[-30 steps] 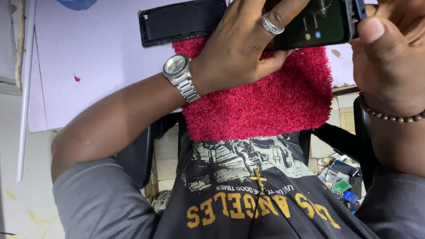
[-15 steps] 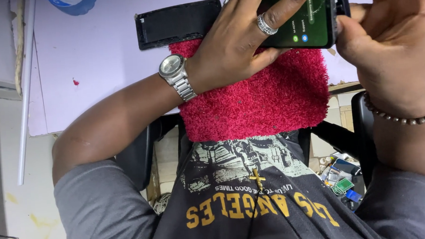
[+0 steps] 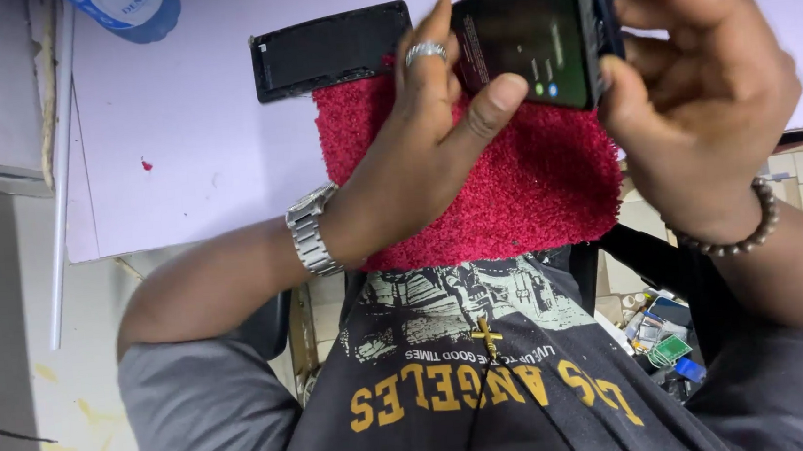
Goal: Disassembling a mobile phone to remove the internal frame and access internal components for repair.
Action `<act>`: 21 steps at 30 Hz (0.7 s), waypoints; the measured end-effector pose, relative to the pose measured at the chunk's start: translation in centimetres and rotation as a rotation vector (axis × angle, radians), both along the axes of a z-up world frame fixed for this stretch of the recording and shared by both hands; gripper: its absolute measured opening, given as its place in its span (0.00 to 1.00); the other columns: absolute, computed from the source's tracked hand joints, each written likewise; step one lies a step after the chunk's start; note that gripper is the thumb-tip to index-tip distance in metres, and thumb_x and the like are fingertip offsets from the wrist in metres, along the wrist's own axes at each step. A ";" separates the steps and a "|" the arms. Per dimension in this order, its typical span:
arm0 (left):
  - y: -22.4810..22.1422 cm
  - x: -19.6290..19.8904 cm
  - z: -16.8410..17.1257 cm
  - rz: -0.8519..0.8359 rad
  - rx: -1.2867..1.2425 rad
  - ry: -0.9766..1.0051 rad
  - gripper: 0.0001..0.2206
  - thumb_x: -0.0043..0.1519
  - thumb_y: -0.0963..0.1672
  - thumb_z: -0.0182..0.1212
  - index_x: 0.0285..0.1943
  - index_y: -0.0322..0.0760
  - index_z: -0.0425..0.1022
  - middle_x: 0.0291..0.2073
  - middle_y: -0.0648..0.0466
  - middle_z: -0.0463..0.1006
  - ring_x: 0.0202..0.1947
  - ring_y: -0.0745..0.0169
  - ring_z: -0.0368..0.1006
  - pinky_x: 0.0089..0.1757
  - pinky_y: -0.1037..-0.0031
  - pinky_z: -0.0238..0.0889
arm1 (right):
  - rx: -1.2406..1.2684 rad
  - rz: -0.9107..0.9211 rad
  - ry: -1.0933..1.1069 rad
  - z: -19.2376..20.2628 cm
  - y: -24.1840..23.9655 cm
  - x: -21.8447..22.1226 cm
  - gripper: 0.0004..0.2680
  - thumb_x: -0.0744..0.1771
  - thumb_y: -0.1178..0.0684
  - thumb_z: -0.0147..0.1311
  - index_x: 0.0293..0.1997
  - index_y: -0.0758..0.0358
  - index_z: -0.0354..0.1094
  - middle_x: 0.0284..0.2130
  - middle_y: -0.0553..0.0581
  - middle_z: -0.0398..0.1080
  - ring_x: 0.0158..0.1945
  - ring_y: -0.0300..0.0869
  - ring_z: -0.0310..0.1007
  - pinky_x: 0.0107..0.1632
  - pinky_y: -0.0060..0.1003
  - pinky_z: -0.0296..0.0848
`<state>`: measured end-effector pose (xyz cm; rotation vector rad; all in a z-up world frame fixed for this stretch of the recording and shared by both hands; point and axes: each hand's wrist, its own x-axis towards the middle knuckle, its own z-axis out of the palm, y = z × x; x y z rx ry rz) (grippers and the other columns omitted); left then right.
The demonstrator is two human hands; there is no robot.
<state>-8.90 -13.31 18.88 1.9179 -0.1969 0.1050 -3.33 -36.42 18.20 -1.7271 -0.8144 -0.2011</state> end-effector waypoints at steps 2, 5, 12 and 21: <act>0.1 -0.4 1.2 -0.197 -0.303 0.339 0.57 0.58 0.68 0.37 0.81 0.26 0.17 0.81 0.28 0.50 0.81 0.39 0.48 0.72 0.52 0.44 | -0.098 -0.007 -0.030 0.1 0.0 -1.3 0.21 0.75 0.76 0.55 0.79 0.84 0.51 0.63 0.85 0.69 0.64 0.61 0.76 0.72 0.47 0.76; -0.2 -0.1 -1.2 -0.231 -0.519 0.417 0.47 0.59 0.63 0.39 0.80 0.29 0.38 0.81 0.46 0.06 0.83 0.41 0.27 0.66 0.37 0.63 | -0.218 0.106 -0.291 0.2 0.0 -1.7 0.24 0.72 0.76 0.65 0.75 0.84 0.54 0.61 0.88 0.73 0.63 0.64 0.81 0.66 0.47 0.83; -0.2 -1.7 -2.9 -0.313 -1.059 0.439 0.45 0.66 0.59 0.49 0.88 0.65 0.24 0.74 0.43 0.65 0.74 0.41 0.67 0.66 0.29 0.69 | -0.188 0.259 -0.113 1.2 2.5 -2.8 0.24 0.70 0.69 0.63 0.73 0.84 0.52 0.63 0.85 0.70 0.69 0.65 0.76 0.70 0.50 0.82; 0.3 -1.5 -6.1 -0.283 -1.392 0.269 0.32 0.78 0.48 0.51 0.90 0.49 0.39 0.53 0.44 0.81 0.52 0.53 0.80 0.56 0.51 0.78 | -0.166 0.370 -0.189 0.4 3.5 -1.9 0.20 0.69 0.69 0.65 0.66 0.87 0.60 0.59 0.84 0.71 0.64 0.67 0.79 0.68 0.47 0.83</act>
